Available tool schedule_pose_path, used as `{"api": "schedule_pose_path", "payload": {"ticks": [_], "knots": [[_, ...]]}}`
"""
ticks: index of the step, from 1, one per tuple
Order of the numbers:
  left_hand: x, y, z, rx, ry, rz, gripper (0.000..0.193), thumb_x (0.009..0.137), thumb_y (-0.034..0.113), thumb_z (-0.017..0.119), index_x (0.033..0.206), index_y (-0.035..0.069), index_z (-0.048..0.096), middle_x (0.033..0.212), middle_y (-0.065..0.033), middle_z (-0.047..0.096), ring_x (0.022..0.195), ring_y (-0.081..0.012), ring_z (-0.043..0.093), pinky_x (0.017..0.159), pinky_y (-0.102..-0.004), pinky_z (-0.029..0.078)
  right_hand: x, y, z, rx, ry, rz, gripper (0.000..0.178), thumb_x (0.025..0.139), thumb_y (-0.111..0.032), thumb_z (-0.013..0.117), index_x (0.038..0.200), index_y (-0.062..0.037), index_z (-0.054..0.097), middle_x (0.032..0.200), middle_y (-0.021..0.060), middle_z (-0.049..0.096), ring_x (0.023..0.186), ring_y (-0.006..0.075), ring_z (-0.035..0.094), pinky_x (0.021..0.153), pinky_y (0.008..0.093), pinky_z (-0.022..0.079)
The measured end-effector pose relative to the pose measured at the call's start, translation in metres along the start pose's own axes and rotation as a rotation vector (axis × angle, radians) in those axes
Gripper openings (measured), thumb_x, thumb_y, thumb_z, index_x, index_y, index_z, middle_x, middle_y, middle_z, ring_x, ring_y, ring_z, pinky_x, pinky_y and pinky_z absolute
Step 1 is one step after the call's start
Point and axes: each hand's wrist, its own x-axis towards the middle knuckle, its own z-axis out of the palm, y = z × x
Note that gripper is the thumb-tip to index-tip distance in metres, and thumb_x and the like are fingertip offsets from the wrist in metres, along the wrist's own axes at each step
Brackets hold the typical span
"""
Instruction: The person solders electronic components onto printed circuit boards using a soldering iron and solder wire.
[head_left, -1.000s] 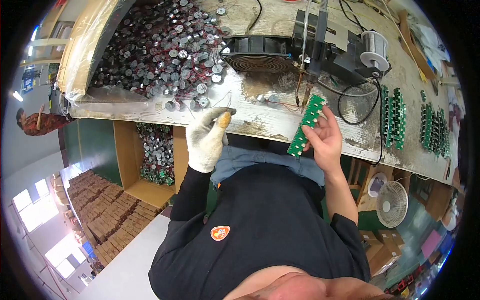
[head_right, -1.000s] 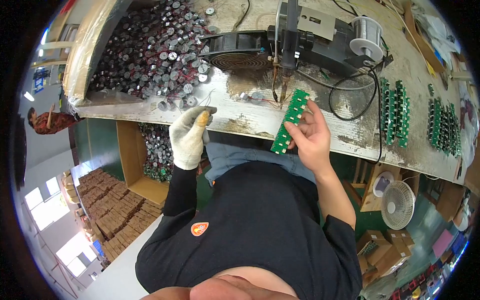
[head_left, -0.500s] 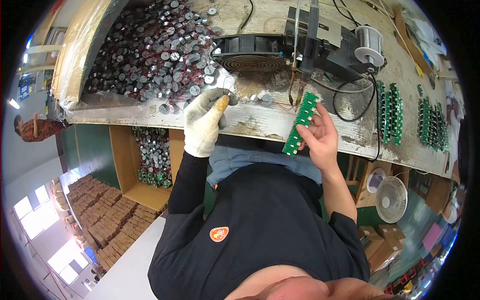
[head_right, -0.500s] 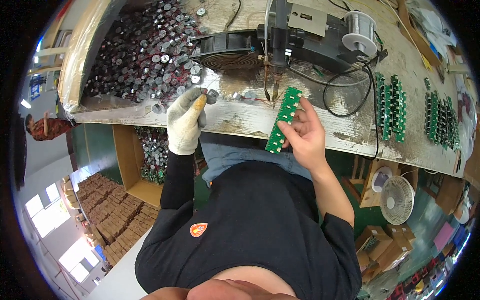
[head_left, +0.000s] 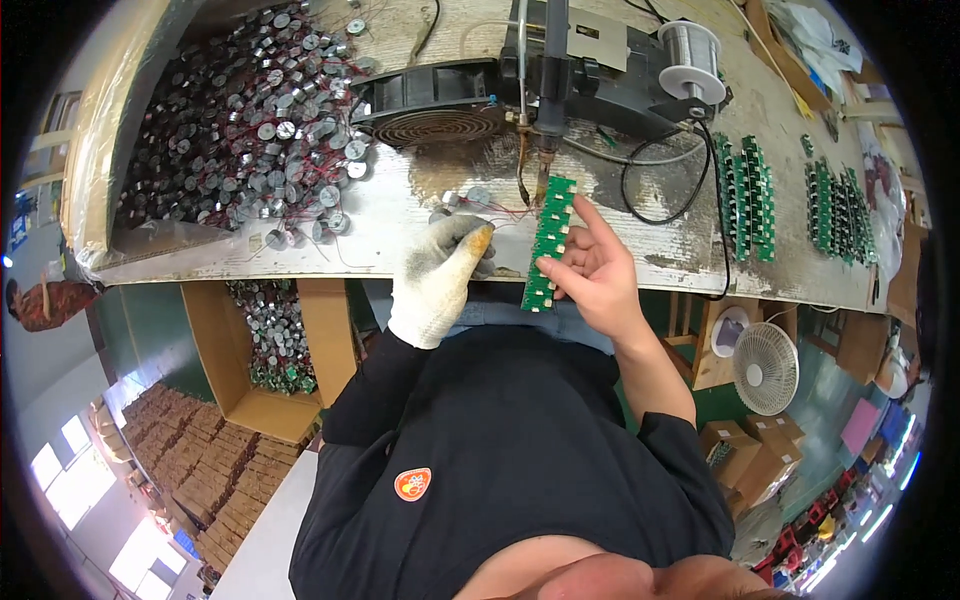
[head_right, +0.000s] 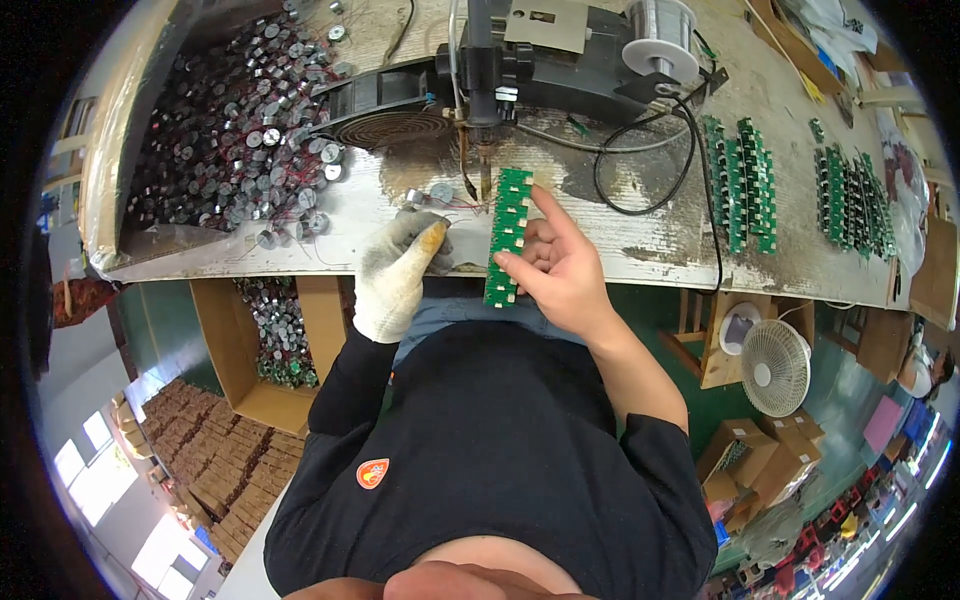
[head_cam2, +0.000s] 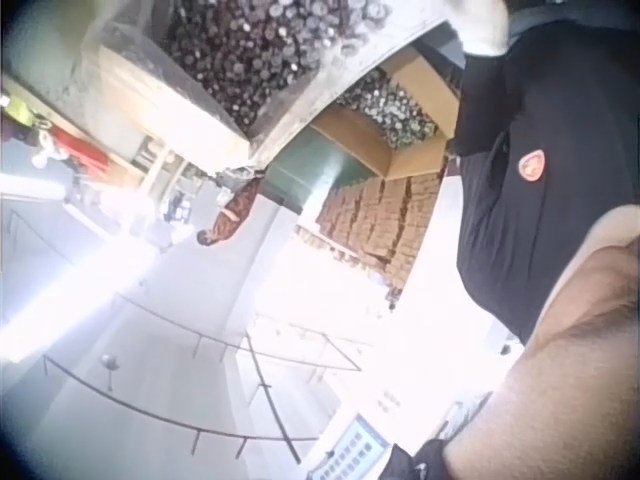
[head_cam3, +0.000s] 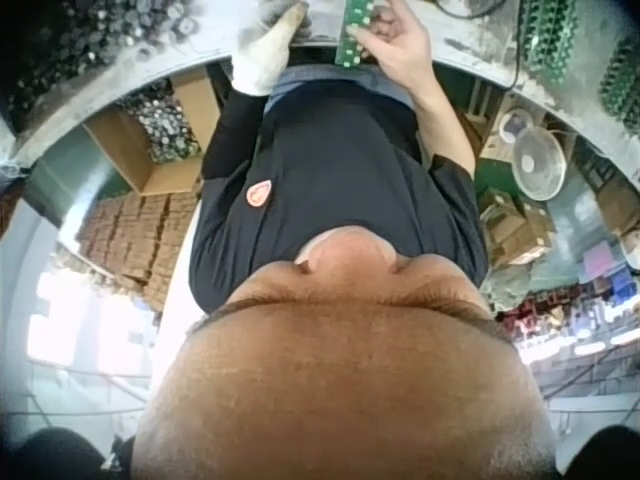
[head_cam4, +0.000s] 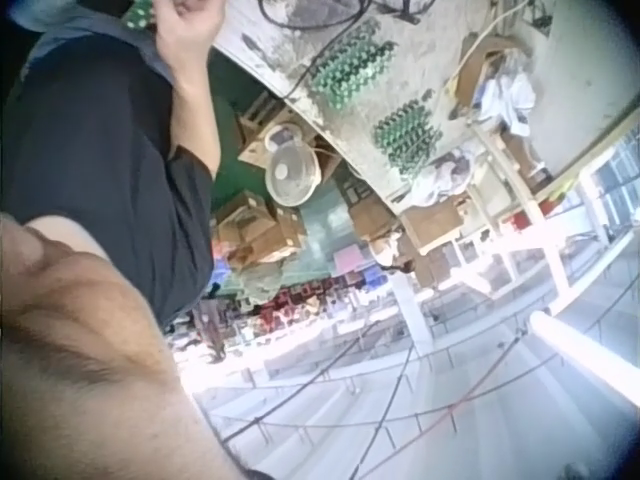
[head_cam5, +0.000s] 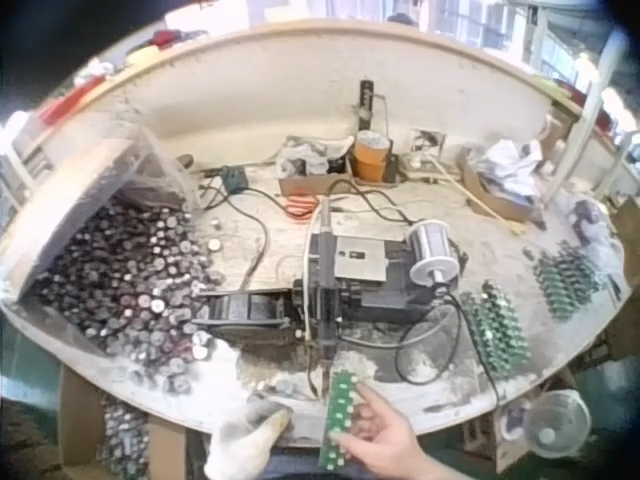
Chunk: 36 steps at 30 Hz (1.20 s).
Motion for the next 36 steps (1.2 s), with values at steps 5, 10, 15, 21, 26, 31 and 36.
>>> {"api": "schedule_pose_path", "payload": {"ticks": [5, 10, 15, 21, 26, 31, 36], "knots": [[0.002, -0.003, 0.013, 0.024, 0.024, 0.005, 0.021, 0.091, 0.016, 0.061, 0.099, -0.003, 0.063, 0.083, -0.0044, 0.063, 0.073, -0.0084, 0.058, 0.067, -0.0227, 0.048, -0.001, 0.001, 0.004, -0.071, 0.021, -0.01, 0.075, 0.082, 0.005, 0.065, 0.144, -0.0005, 0.024, 0.102, 0.0137, 0.059, 0.067, 0.0086, 0.06, 0.052, 0.0206, 0.046], [0.007, -0.007, 0.022, -0.04, 0.003, 0.01, 0.02, 0.09, 0.014, 0.061, 0.098, -0.005, 0.063, 0.085, -0.0051, 0.064, 0.075, -0.009, 0.059, 0.067, -0.0231, 0.048, -0.003, -0.001, 0.007, -0.032, 0.011, -0.034, 0.076, 0.082, 0.005, 0.064, 0.145, -0.0005, 0.022, 0.105, 0.0145, 0.058, 0.065, 0.0092, 0.061, 0.052, 0.0206, 0.047], [0.008, -0.01, 0.021, -0.054, 0.007, 0.008, 0.02, 0.09, 0.013, 0.061, 0.099, -0.005, 0.063, 0.087, -0.0059, 0.064, 0.076, -0.0097, 0.059, 0.069, -0.0238, 0.049, -0.004, -0.002, 0.008, -0.011, 0.005, -0.042, 0.076, 0.082, 0.005, 0.064, 0.145, -0.0004, 0.021, 0.105, 0.0155, 0.059, 0.066, 0.0096, 0.061, 0.052, 0.0207, 0.048], [0.008, -0.007, 0.023, -0.106, 0.025, -0.004, 0.022, 0.091, 0.016, 0.061, 0.102, -0.003, 0.059, 0.087, -0.0075, 0.065, 0.078, -0.0119, 0.061, 0.07, -0.025, 0.05, -0.003, -0.002, 0.009, 0.003, -0.002, -0.045, 0.076, 0.082, 0.006, 0.063, 0.145, 0.0003, 0.02, 0.1, 0.0151, 0.06, 0.066, 0.01, 0.061, 0.052, 0.0209, 0.048], [0.009, -0.011, 0.025, -0.123, 0.053, 0.012, 0.02, 0.091, 0.015, 0.061, 0.101, -0.002, 0.056, 0.088, -0.0092, 0.065, 0.078, -0.0138, 0.062, 0.07, -0.0262, 0.051, -0.002, 0.0, 0.01, 0.015, 0.012, -0.078, 0.077, 0.082, 0.008, 0.062, 0.145, 0.0001, 0.019, 0.097, 0.0141, 0.06, 0.065, 0.0097, 0.061, 0.052, 0.0207, 0.048], [0.01, -0.011, 0.026, -0.087, 0.063, 0.007, 0.018, 0.091, 0.014, 0.06, 0.099, -0.001, 0.055, 0.088, -0.0096, 0.065, 0.077, -0.0139, 0.062, 0.07, -0.0264, 0.052, -0.002, 0.002, 0.009, 0.051, 0.016, -0.101, 0.077, 0.082, 0.009, 0.061, 0.145, -0.001, 0.019, 0.097, 0.0136, 0.059, 0.065, 0.0091, 0.06, 0.052, 0.0205, 0.048], [0.012, -0.012, 0.027, -0.118, 0.102, 0.029, 0.016, 0.088, 0.012, 0.064, 0.095, -0.003, 0.059, 0.084, -0.0049, 0.063, 0.075, -0.0084, 0.057, 0.066, -0.0231, 0.047, 0.0, 0.001, 0.011, 0.049, 0.025, -0.112, 0.077, 0.082, 0.009, 0.061, 0.145, -0.0016, 0.019, 0.099, 0.0133, 0.059, 0.066, 0.0089, 0.06, 0.052, 0.0205, 0.048]]}}
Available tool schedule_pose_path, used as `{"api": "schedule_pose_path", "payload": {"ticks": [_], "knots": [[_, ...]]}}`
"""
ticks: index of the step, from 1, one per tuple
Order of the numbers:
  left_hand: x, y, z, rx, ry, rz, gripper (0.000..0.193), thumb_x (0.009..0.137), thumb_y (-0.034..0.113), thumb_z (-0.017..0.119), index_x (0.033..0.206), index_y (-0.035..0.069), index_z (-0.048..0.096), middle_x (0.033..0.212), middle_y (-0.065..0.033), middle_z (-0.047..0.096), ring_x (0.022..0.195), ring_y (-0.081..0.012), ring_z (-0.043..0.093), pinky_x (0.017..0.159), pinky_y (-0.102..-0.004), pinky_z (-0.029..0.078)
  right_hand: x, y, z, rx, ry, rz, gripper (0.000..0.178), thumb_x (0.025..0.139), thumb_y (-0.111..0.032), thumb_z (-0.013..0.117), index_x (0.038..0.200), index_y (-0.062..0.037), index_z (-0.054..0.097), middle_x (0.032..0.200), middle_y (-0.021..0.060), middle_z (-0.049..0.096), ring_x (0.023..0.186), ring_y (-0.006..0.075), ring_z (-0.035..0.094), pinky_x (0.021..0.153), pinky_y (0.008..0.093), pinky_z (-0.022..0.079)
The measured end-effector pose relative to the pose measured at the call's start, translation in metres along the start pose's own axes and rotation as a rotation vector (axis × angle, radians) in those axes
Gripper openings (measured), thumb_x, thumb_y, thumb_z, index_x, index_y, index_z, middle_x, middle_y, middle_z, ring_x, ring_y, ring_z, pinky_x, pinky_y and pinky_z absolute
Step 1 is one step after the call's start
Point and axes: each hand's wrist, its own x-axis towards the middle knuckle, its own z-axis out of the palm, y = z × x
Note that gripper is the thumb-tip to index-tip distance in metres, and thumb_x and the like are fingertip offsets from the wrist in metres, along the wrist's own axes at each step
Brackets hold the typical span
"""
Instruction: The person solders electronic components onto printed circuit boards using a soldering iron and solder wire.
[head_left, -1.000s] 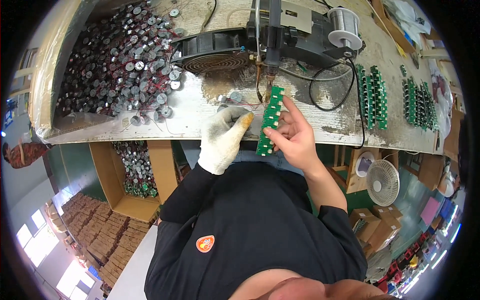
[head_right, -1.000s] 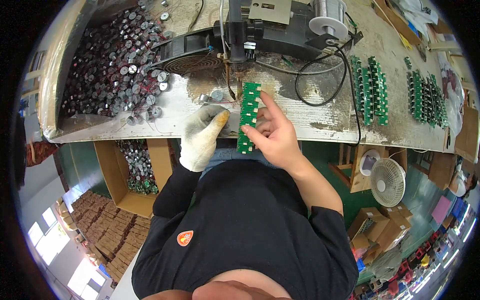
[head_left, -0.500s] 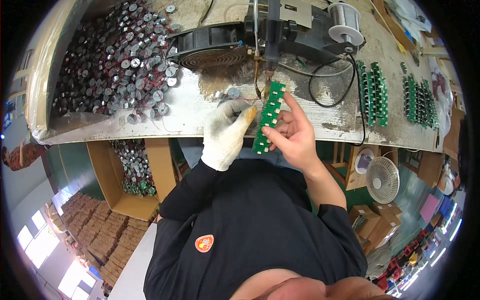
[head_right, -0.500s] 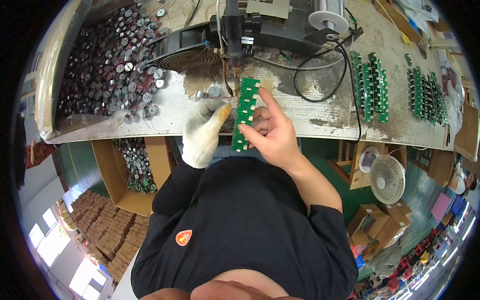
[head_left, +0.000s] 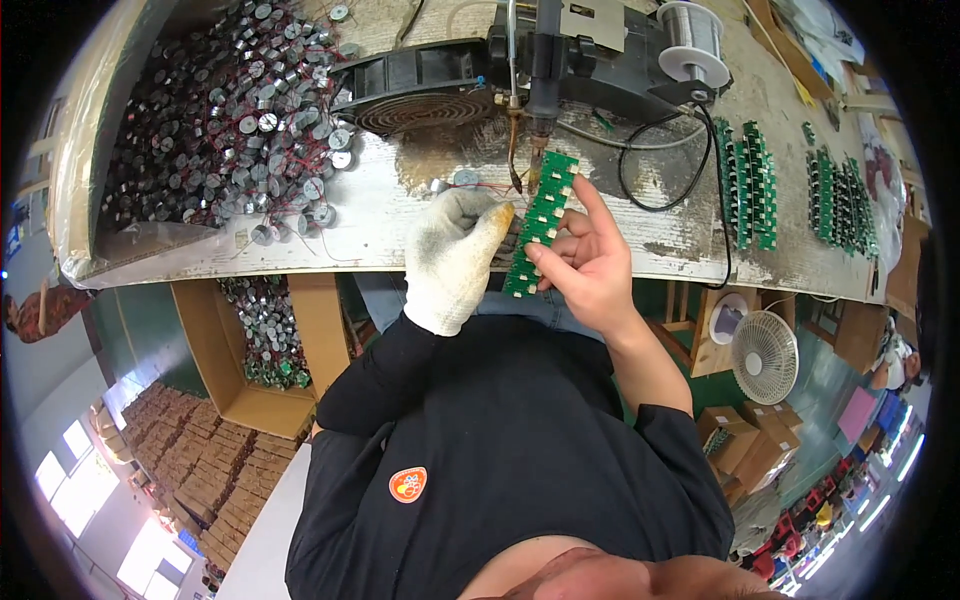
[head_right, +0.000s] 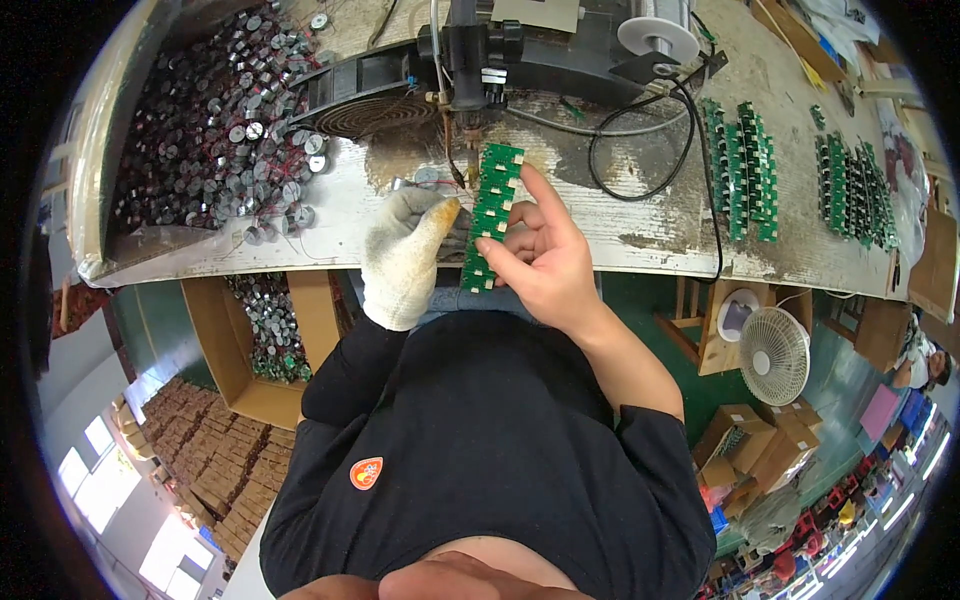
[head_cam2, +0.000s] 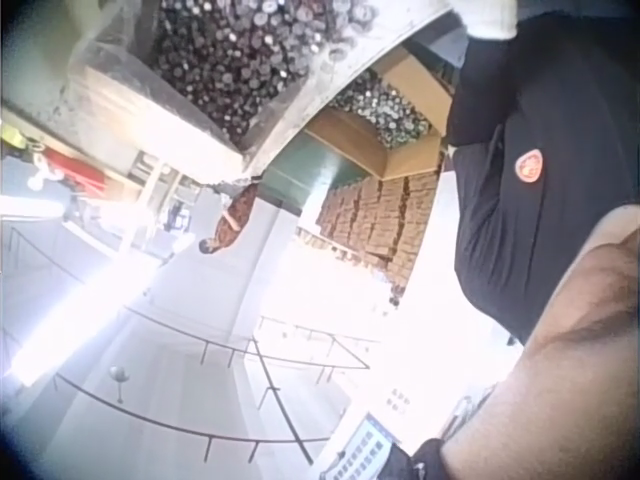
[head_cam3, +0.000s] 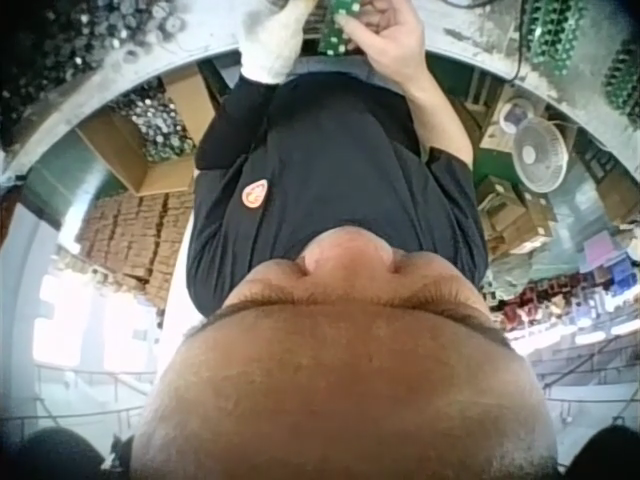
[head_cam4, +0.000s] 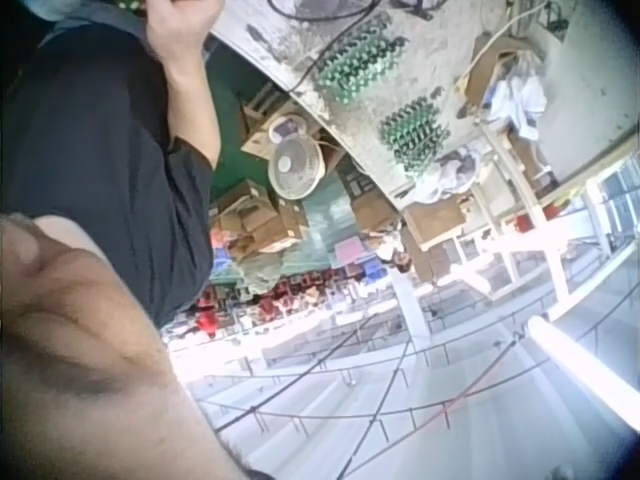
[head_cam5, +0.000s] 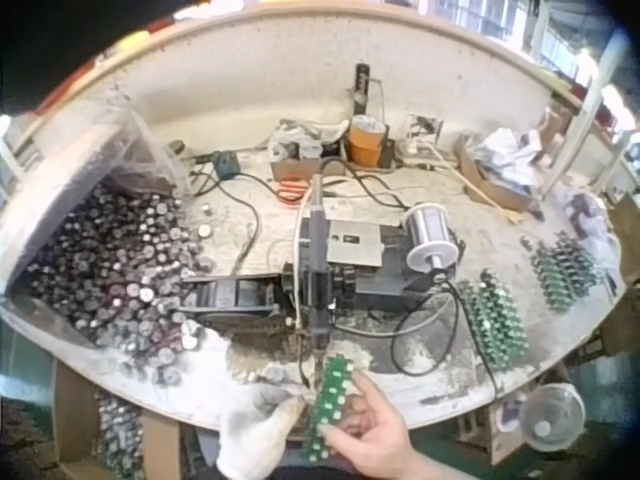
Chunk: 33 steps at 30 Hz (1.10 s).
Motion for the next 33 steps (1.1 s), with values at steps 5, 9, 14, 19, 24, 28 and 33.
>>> {"api": "schedule_pose_path", "payload": {"ticks": [5, 9, 14, 19, 24, 28, 33], "knots": [[0.0, 0.006, 0.001, -0.023, 0.025, -0.012, 0.015, 0.088, 0.011, 0.064, 0.094, -0.003, 0.06, 0.085, -0.0053, 0.064, 0.077, -0.0086, 0.058, 0.068, -0.0231, 0.047, 0.002, -0.003, 0.002, 0.005, 0.001, 0.003, 0.077, 0.082, 0.01, 0.061, 0.145, -0.0016, 0.02, 0.1, 0.0132, 0.059, 0.066, 0.0088, 0.06, 0.052, 0.0204, 0.047], [-0.001, 0.005, 0.002, -0.014, 0.029, -0.001, 0.015, 0.088, 0.01, 0.064, 0.094, -0.004, 0.061, 0.084, -0.0061, 0.064, 0.075, -0.0093, 0.059, 0.067, -0.0236, 0.048, 0.002, 0.0, 0.001, -0.003, -0.003, -0.026, 0.076, 0.081, 0.01, 0.061, 0.145, -0.0015, 0.02, 0.1, 0.0133, 0.059, 0.066, 0.0088, 0.06, 0.051, 0.0204, 0.047], [-0.001, -0.001, 0.004, -0.018, 0.013, 0.008, 0.016, 0.088, 0.009, 0.064, 0.094, -0.005, 0.06, 0.082, -0.0069, 0.064, 0.073, -0.0098, 0.059, 0.065, -0.0234, 0.048, -0.002, 0.003, -0.002, -0.025, 0.006, -0.022, 0.076, 0.081, 0.01, 0.061, 0.145, -0.0016, 0.02, 0.1, 0.0129, 0.059, 0.066, 0.0091, 0.06, 0.051, 0.0204, 0.047], [-0.002, 0.0, 0.005, -0.022, 0.024, 0.02, 0.016, 0.088, 0.01, 0.064, 0.094, -0.005, 0.06, 0.082, -0.007, 0.065, 0.073, -0.0098, 0.06, 0.064, -0.0231, 0.048, -0.002, 0.001, -0.001, -0.01, 0.007, -0.015, 0.077, 0.081, 0.01, 0.061, 0.145, -0.0017, 0.02, 0.098, 0.0119, 0.06, 0.065, 0.0095, 0.06, 0.051, 0.0206, 0.047], [0.0, 0.001, 0.003, -0.025, 0.016, 0.003, 0.016, 0.088, 0.011, 0.063, 0.095, -0.004, 0.061, 0.084, -0.0063, 0.065, 0.074, -0.0092, 0.06, 0.066, -0.0232, 0.048, 0.0, 0.0, 0.001, 0.011, 0.007, -0.002, 0.077, 0.081, 0.01, 0.061, 0.145, -0.0017, 0.02, 0.097, 0.0121, 0.06, 0.065, 0.0095, 0.06, 0.051, 0.0207, 0.047], [-0.001, 0.007, 0.004, -0.03, 0.007, 0.018, 0.017, 0.089, 0.011, 0.063, 0.096, -0.004, 0.061, 0.084, -0.0063, 0.065, 0.074, -0.0093, 0.06, 0.067, -0.0234, 0.048, 0.001, -0.002, 0.001, 0.014, 0.012, 0.001, 0.077, 0.081, 0.01, 0.062, 0.145, -0.0013, 0.019, 0.097, 0.0125, 0.059, 0.065, 0.0095, 0.06, 0.05, 0.021, 0.048], [0.0, 0.002, 0.003, -0.038, 0.034, -0.02, 0.018, 0.088, 0.012, 0.063, 0.096, -0.004, 0.06, 0.083, -0.0072, 0.065, 0.073, -0.0096, 0.06, 0.066, -0.0233, 0.049, 0.001, 0.008, -0.003, 0.003, -0.018, -0.021, 0.078, 0.082, 0.011, 0.061, 0.146, -0.0037, 0.019, 0.102, 0.0149, 0.06, 0.067, 0.0116, 0.063, 0.05, 0.0207, 0.049]]}}
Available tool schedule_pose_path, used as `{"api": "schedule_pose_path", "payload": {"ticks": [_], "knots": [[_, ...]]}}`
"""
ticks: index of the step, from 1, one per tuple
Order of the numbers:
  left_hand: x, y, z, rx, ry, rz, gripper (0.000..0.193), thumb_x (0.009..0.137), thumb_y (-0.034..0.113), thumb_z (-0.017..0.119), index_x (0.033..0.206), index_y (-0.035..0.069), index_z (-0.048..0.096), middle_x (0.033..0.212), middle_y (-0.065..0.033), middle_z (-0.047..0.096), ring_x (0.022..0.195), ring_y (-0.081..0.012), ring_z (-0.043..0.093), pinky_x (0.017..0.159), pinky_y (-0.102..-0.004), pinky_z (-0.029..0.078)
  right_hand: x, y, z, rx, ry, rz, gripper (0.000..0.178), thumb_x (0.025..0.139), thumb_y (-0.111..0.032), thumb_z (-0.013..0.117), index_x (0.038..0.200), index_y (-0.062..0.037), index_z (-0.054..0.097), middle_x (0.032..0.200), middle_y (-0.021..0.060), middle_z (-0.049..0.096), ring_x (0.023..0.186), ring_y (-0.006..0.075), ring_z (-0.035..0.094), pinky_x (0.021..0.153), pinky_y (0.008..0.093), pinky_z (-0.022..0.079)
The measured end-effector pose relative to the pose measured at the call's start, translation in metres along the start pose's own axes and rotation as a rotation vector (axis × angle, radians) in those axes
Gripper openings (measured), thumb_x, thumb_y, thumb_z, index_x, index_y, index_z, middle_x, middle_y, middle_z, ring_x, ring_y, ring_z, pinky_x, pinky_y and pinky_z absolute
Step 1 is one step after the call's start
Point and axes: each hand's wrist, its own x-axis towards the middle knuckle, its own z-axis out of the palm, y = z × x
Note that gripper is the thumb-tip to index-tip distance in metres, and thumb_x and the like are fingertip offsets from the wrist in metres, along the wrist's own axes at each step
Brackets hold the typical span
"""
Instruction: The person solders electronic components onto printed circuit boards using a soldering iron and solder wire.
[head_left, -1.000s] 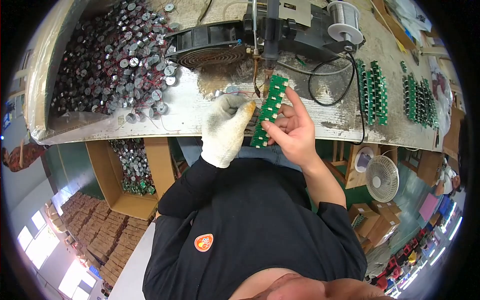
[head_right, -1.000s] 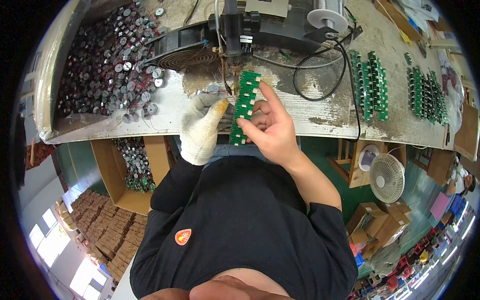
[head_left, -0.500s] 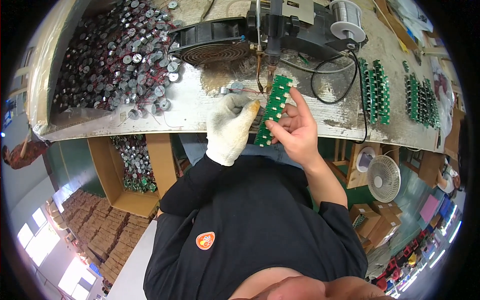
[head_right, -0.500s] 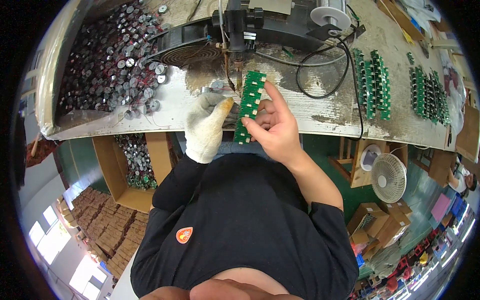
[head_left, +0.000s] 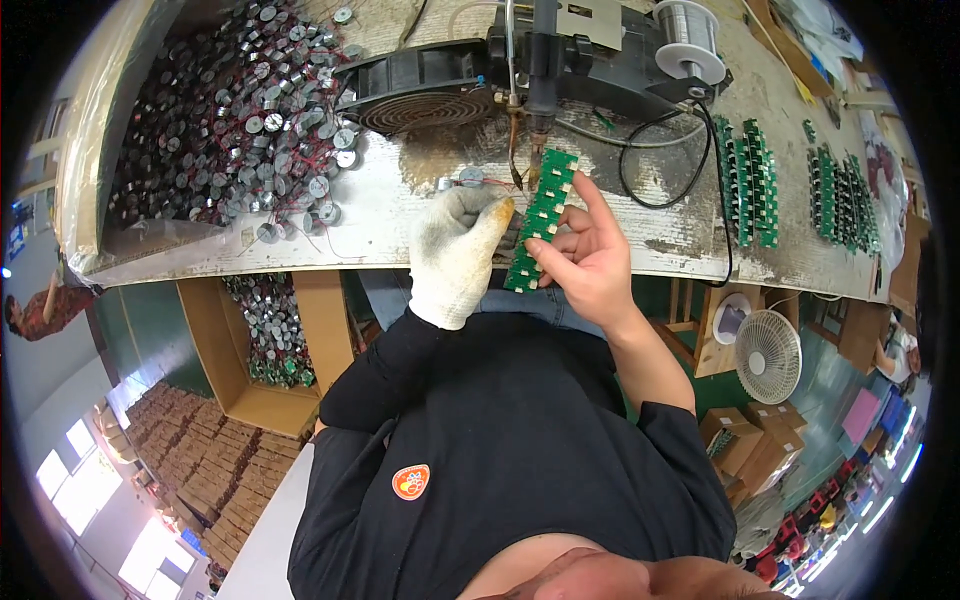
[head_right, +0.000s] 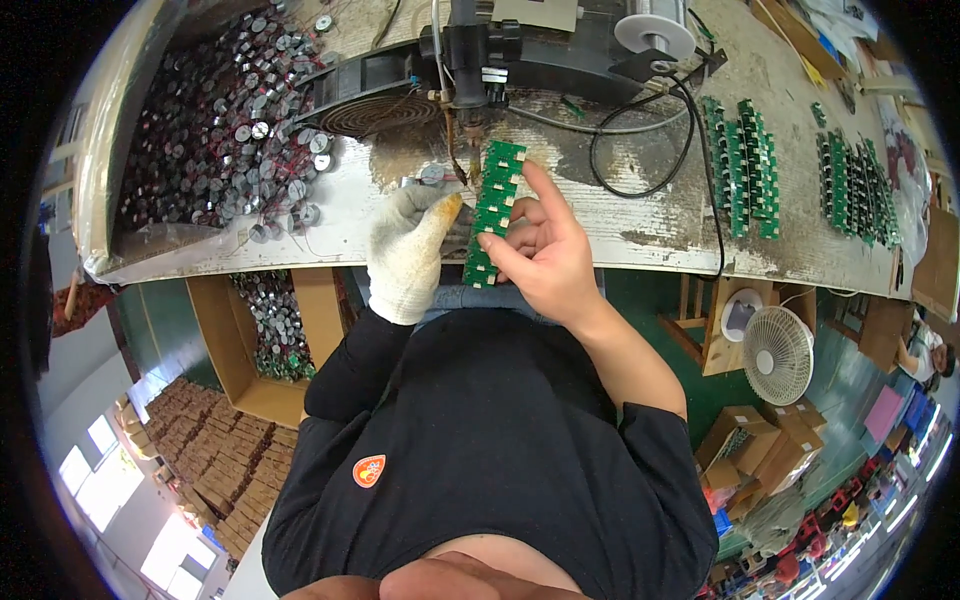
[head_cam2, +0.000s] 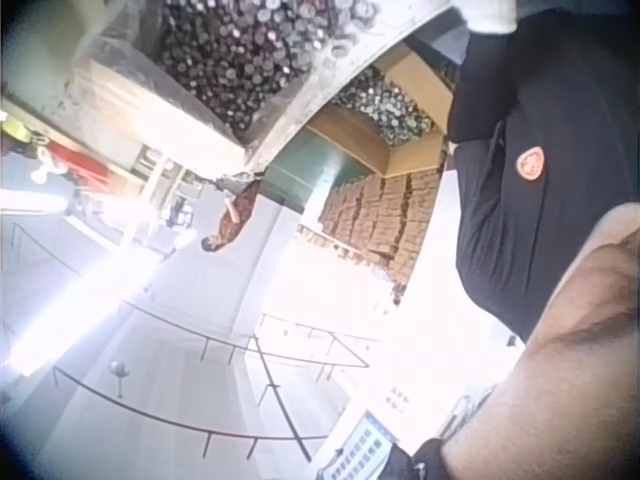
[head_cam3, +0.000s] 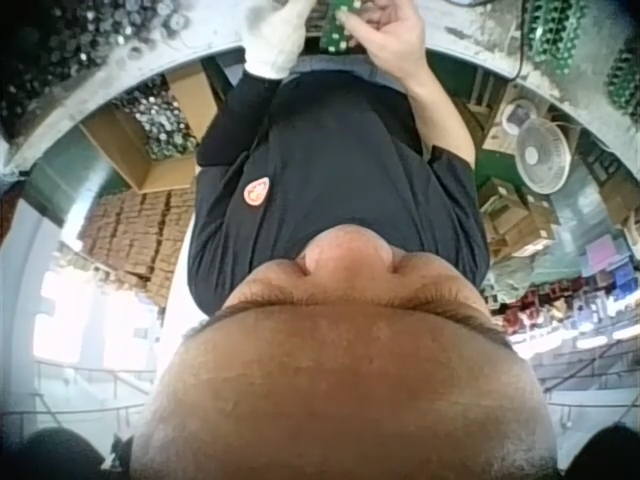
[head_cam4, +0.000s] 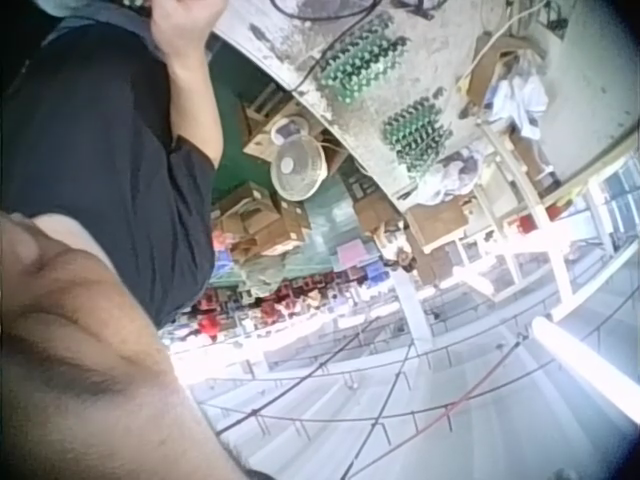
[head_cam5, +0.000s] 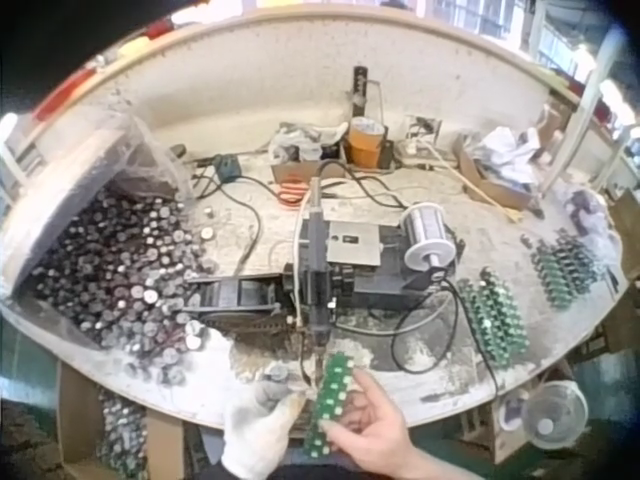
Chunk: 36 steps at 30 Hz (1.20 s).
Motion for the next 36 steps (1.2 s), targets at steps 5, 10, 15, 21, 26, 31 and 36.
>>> {"api": "schedule_pose_path", "payload": {"ticks": [5, 10, 15, 21, 26, 31, 36], "knots": [[0.0, -0.001, 0.0, 0.038, 0.005, -0.008, 0.018, 0.088, 0.012, 0.064, 0.094, -0.004, 0.06, 0.083, -0.0075, 0.065, 0.073, -0.0095, 0.06, 0.064, -0.0231, 0.048, -0.001, -0.001, 0.001, 0.002, -0.001, 0.018, 0.078, 0.082, 0.011, 0.061, 0.145, -0.0035, 0.019, 0.1, 0.0146, 0.061, 0.067, 0.0116, 0.063, 0.049, 0.0207, 0.049], [-0.001, -0.001, 0.0, -0.021, 0.0, -0.018, 0.017, 0.088, 0.011, 0.064, 0.094, -0.004, 0.06, 0.083, -0.0073, 0.064, 0.074, -0.0094, 0.06, 0.065, -0.023, 0.048, -0.001, -0.002, 0.001, 0.015, -0.006, 0.026, 0.077, 0.082, 0.011, 0.06, 0.145, -0.0032, 0.019, 0.101, 0.0146, 0.06, 0.068, 0.0116, 0.063, 0.049, 0.0207, 0.049], [-0.002, 0.001, 0.0, 0.016, -0.066, 0.086, 0.015, 0.087, 0.008, 0.064, 0.094, -0.004, 0.061, 0.085, -0.0071, 0.063, 0.076, -0.0097, 0.058, 0.068, -0.0238, 0.047, -0.002, -0.002, 0.0, 0.008, -0.013, 0.036, 0.077, 0.082, 0.011, 0.06, 0.145, -0.0032, 0.019, 0.102, 0.0147, 0.06, 0.068, 0.0118, 0.063, 0.049, 0.0208, 0.049], [0.0, 0.001, -0.001, 0.048, -0.087, 0.044, 0.014, 0.088, 0.012, 0.062, 0.095, 0.0, 0.06, 0.083, -0.0043, 0.063, 0.074, -0.01, 0.059, 0.067, -0.0231, 0.048, -0.002, -0.002, 0.0, 0.011, -0.024, 0.016, 0.077, 0.081, 0.011, 0.06, 0.145, -0.0035, 0.019, 0.102, 0.015, 0.06, 0.069, 0.0115, 0.063, 0.05, 0.0208, 0.049], [0.001, 0.003, 0.0, 0.082, -0.06, 0.051, 0.015, 0.087, 0.011, 0.062, 0.094, -0.002, 0.061, 0.084, -0.0058, 0.064, 0.074, -0.0098, 0.059, 0.066, -0.0237, 0.048, -0.002, -0.003, -0.001, 0.001, -0.02, 0.016, 0.078, 0.081, 0.011, 0.06, 0.145, -0.0037, 0.019, 0.103, 0.0152, 0.06, 0.069, 0.0112, 0.062, 0.05, 0.0207, 0.05], [-0.001, 0.008, 0.003, 0.028, -0.082, -0.006, 0.014, 0.087, 0.013, 0.062, 0.094, 0.0, 0.061, 0.084, -0.0049, 0.064, 0.073, -0.0095, 0.059, 0.066, -0.0233, 0.048, -0.002, -0.008, 0.001, -0.006, -0.006, 0.012, 0.077, 0.081, 0.011, 0.06, 0.145, -0.0036, 0.019, 0.103, 0.0148, 0.06, 0.069, 0.0111, 0.062, 0.05, 0.0203, 0.049], [0.001, 0.002, 0.001, 0.027, -0.073, 0.034, 0.015, 0.087, 0.014, 0.063, 0.092, 0.0, 0.061, 0.083, -0.005, 0.064, 0.072, -0.0095, 0.059, 0.065, -0.0231, 0.047, -0.003, 0.001, -0.001, -0.022, -0.008, 0.011, 0.079, 0.081, 0.012, 0.061, 0.146, -0.0042, 0.019, 0.102, 0.0139, 0.06, 0.069, 0.0108, 0.062, 0.05, 0.0205, 0.049]]}}
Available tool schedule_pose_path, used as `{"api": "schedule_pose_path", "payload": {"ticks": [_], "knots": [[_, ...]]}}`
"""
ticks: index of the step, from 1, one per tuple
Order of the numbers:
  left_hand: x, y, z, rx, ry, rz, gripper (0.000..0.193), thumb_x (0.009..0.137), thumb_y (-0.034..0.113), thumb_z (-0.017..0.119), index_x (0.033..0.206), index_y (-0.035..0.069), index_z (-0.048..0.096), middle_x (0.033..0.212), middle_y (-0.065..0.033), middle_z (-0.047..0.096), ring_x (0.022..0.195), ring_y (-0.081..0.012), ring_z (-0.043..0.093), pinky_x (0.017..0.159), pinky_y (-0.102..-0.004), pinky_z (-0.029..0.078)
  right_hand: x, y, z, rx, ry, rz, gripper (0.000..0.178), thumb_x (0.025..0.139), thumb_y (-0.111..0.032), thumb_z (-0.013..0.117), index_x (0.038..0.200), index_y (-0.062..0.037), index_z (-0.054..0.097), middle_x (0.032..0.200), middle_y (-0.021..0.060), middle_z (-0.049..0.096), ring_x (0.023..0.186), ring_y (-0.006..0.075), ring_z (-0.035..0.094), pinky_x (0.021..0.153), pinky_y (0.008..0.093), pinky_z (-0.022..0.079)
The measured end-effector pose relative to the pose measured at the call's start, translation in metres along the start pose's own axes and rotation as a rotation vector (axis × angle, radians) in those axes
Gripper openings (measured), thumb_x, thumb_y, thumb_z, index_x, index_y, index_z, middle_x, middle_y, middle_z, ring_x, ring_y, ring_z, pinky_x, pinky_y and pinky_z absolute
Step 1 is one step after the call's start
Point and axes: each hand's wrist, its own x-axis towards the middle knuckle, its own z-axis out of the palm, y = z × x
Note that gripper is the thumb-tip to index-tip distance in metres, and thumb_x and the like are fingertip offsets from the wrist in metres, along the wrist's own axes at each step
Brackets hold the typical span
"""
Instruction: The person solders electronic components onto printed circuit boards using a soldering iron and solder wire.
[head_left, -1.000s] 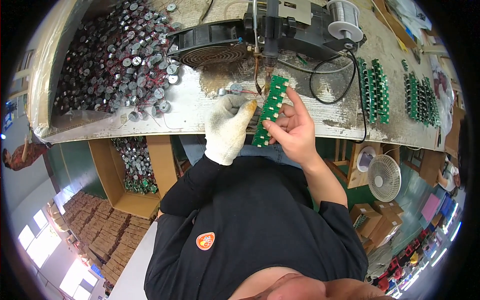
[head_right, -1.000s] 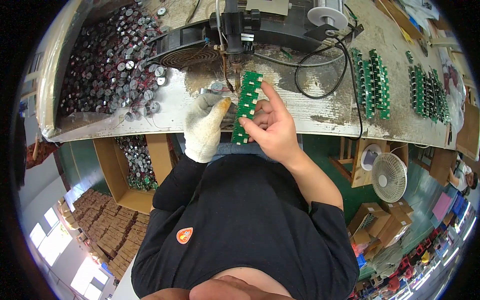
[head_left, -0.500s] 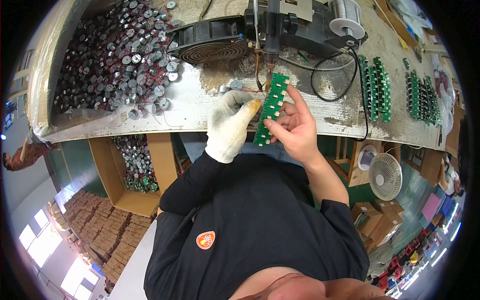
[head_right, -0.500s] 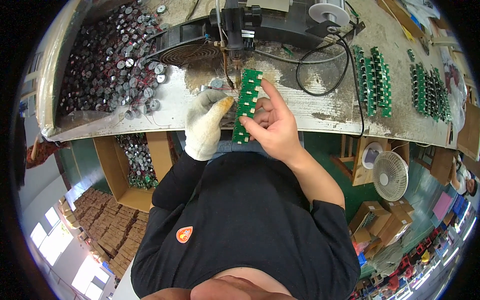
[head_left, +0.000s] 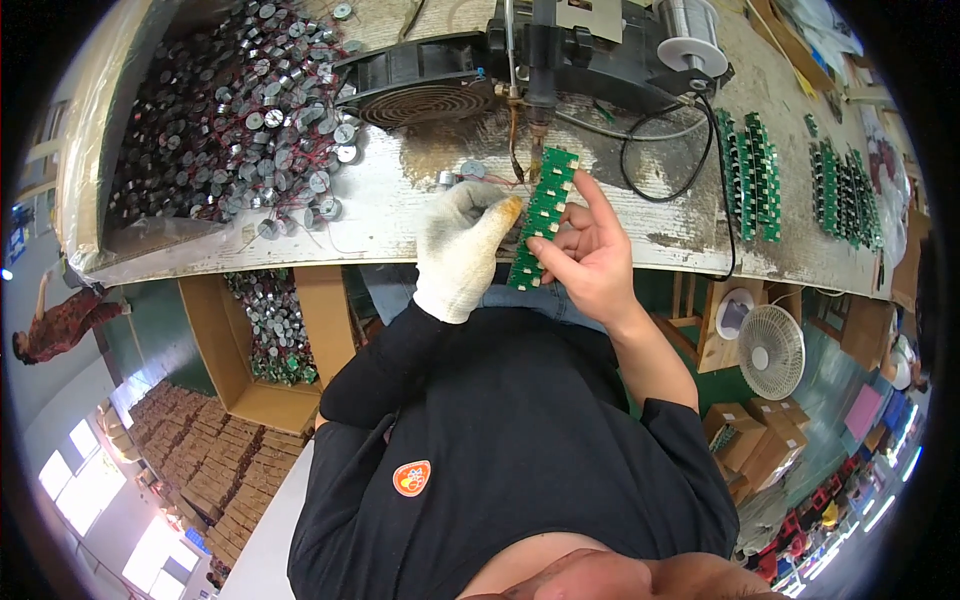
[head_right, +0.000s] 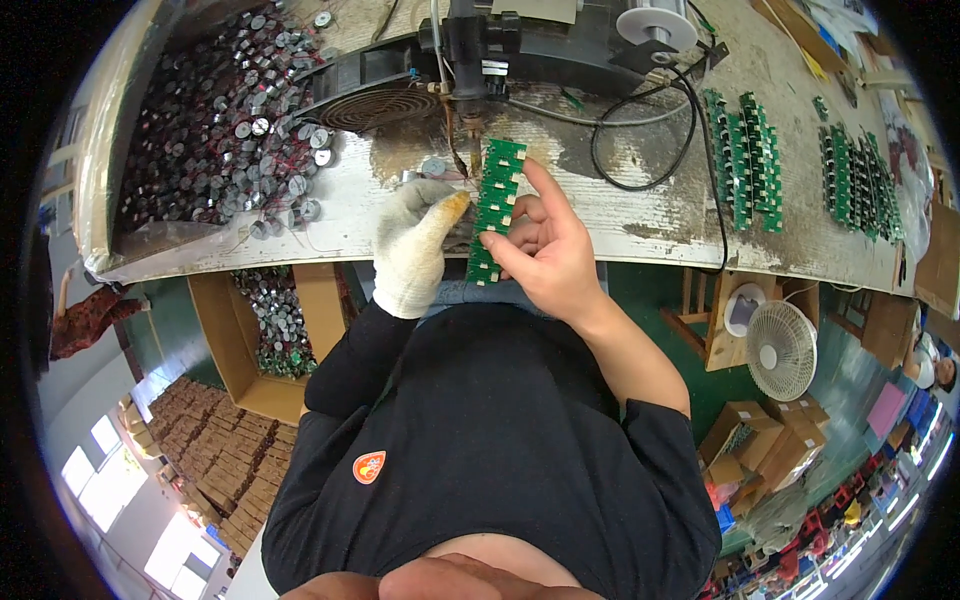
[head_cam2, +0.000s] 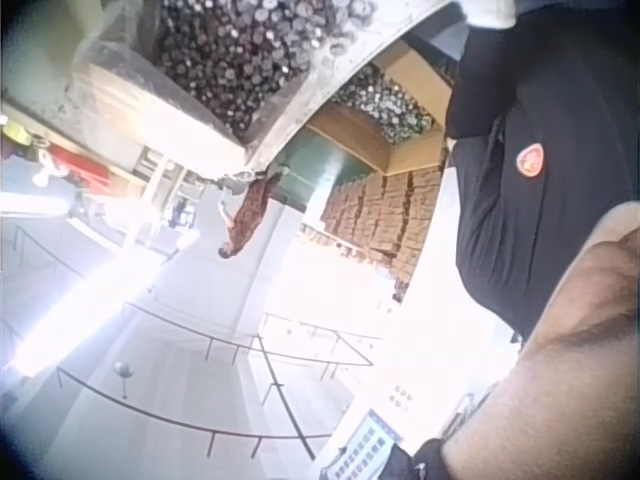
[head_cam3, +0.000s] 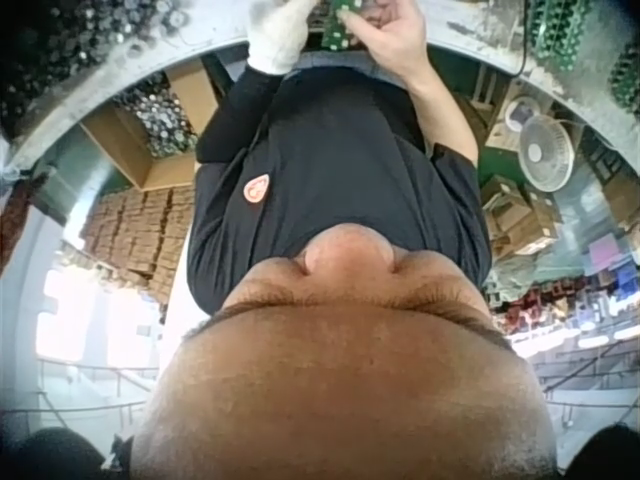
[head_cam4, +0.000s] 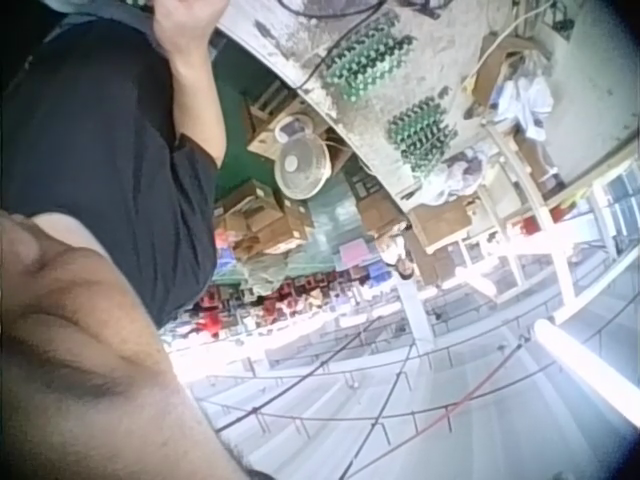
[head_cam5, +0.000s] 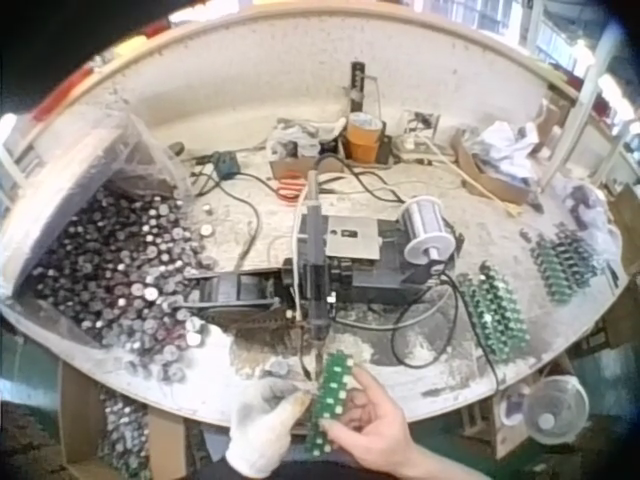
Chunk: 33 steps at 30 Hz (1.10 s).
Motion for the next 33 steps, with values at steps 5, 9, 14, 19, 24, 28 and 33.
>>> {"api": "schedule_pose_path", "payload": {"ticks": [5, 9, 14, 19, 24, 28, 33], "knots": [[-0.003, 0.002, -0.004, 0.05, 0.031, -0.025, 0.014, 0.087, 0.009, 0.063, 0.092, -0.003, 0.062, 0.083, -0.0056, 0.063, 0.076, -0.0095, 0.058, 0.068, -0.0225, 0.046, -0.001, 0.002, 0.005, 0.015, 0.004, 0.013, 0.078, 0.08, 0.009, 0.063, 0.145, -0.002, 0.021, 0.098, 0.0124, 0.058, 0.065, 0.0097, 0.06, 0.05, 0.0209, 0.047], [-0.004, -0.002, -0.014, 0.282, 0.013, 0.123, 0.024, 0.082, 0.012, 0.069, 0.098, -0.003, 0.06, 0.088, -0.0087, 0.063, 0.081, -0.014, 0.061, 0.07, -0.0267, 0.05, -0.001, -0.003, 0.002, 0.013, 0.091, 0.044, 0.079, 0.08, 0.007, 0.064, 0.145, -0.0029, 0.02, 0.101, 0.0139, 0.057, 0.066, 0.0109, 0.06, 0.05, 0.0222, 0.049], [-0.003, -0.004, -0.049, 0.48, 0.04, 0.631, 0.031, 0.074, 0.003, 0.071, 0.102, -0.001, 0.058, 0.109, -0.0142, 0.057, 0.074, -0.0184, 0.062, 0.068, -0.0266, 0.052, 0.007, -0.008, -0.003, -0.008, 0.125, 0.011, 0.075, 0.083, 0.008, 0.062, 0.144, 0.0016, 0.019, 0.099, 0.015, 0.059, 0.067, 0.0104, 0.06, 0.05, 0.0201, 0.049], [-0.029, 0.024, -0.1, 0.869, 0.395, 0.795, 0.022, 0.07, -0.003, 0.067, 0.089, 0.005, 0.06, 0.099, -0.0088, 0.063, 0.057, -0.0113, 0.058, 0.053, -0.0235, 0.049, 0.009, -0.003, -0.004, -0.018, 0.125, -0.004, 0.074, 0.083, 0.008, 0.061, 0.144, 0.0019, 0.019, 0.1, 0.0161, 0.06, 0.069, 0.0102, 0.06, 0.05, 0.0201, 0.049], [-0.026, 0.036, -0.142, 1.136, 0.376, 0.57, 0.026, 0.07, -0.005, 0.064, 0.093, 0.005, 0.056, 0.104, -0.0097, 0.062, 0.055, -0.017, 0.059, 0.057, -0.0277, 0.049, 0.011, -0.005, 0.0, 0.007, 0.092, -0.01, 0.074, 0.083, 0.008, 0.061, 0.144, 0.0022, 0.019, 0.1, 0.0164, 0.06, 0.069, 0.0102, 0.061, 0.05, 0.0198, 0.05], [-0.01, 0.026, -0.147, 1.173, 0.309, 0.664, 0.02, 0.073, 0.0, 0.068, 0.089, 0.006, 0.059, 0.085, -0.0084, 0.065, 0.057, -0.0184, 0.061, 0.055, -0.0278, 0.048, 0.01, -0.005, 0.0, -0.011, 0.093, -0.011, 0.074, 0.083, 0.008, 0.061, 0.144, 0.0022, 0.019, 0.101, 0.0165, 0.06, 0.068, 0.0102, 0.061, 0.05, 0.0199, 0.05], [-0.007, 0.031, -0.132, 0.856, 0.321, 0.491, 0.015, 0.076, 0.007, 0.072, 0.089, 0.002, 0.064, 0.077, -0.0074, 0.067, 0.06, -0.0106, 0.062, 0.056, -0.0226, 0.047, 0.01, -0.001, -0.003, 0.019, 0.092, -0.007, 0.074, 0.083, 0.007, 0.061, 0.144, 0.0018, 0.019, 0.101, 0.0169, 0.06, 0.069, 0.0107, 0.061, 0.05, 0.0203, 0.05]]}}
